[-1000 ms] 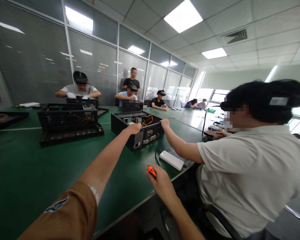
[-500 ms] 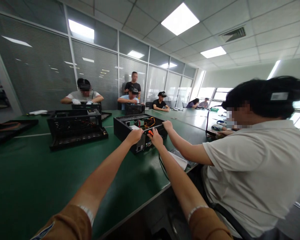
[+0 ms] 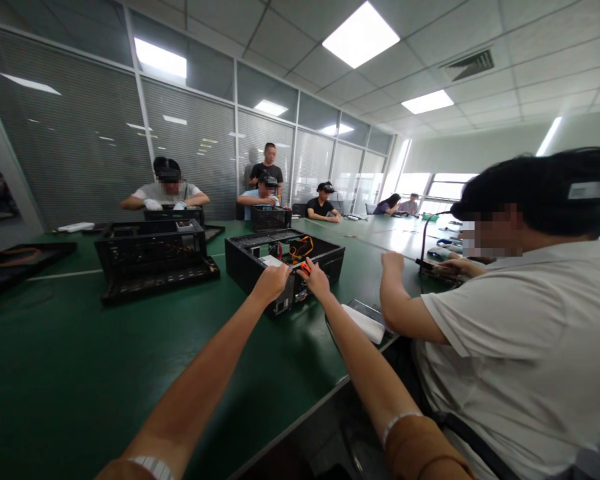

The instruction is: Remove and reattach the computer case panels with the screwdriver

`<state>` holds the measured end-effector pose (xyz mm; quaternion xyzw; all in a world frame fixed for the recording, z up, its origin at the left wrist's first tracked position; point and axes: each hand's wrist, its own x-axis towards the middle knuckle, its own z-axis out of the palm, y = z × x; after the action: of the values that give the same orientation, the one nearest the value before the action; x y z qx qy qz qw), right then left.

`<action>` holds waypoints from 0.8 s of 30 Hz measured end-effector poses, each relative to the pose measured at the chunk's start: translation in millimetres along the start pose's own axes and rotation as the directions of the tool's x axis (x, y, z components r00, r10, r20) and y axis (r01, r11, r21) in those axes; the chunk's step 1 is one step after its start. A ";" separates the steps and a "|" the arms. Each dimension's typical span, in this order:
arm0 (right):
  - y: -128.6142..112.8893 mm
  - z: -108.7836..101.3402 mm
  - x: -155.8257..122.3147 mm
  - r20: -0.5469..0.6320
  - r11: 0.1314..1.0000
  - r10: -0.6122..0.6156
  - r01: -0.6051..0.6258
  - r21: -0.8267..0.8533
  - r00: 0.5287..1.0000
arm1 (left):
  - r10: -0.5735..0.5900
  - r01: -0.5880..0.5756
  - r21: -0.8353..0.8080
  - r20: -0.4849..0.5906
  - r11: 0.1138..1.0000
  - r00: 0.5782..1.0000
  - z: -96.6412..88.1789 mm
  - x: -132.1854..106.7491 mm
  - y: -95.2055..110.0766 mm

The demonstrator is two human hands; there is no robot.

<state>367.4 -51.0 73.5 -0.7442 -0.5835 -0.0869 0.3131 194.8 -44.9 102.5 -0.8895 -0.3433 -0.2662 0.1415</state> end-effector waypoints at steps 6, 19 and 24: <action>-0.8 1.3 -7.6 -0.009 0.999 -0.036 0.037 0.039 0.999 | -0.007 0.007 0.008 -0.057 1.000 0.998 -6.9 -12.5 6.1; 12.5 -19.3 -24.9 -0.003 0.980 -0.154 0.154 0.123 0.988 | 0.014 -0.017 -0.026 -0.106 1.000 0.994 -32.8 -32.6 38.5; 1.4 -30.4 -40.0 0.000 0.977 -0.168 0.166 0.134 0.986 | 0.035 -0.034 0.003 -0.074 0.999 0.997 -47.3 -46.1 39.2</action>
<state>363.7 -101.0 77.2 -0.6704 -0.6504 -0.0693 0.3503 175.1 -118.6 112.2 -0.8847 -0.3226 -0.2961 0.1595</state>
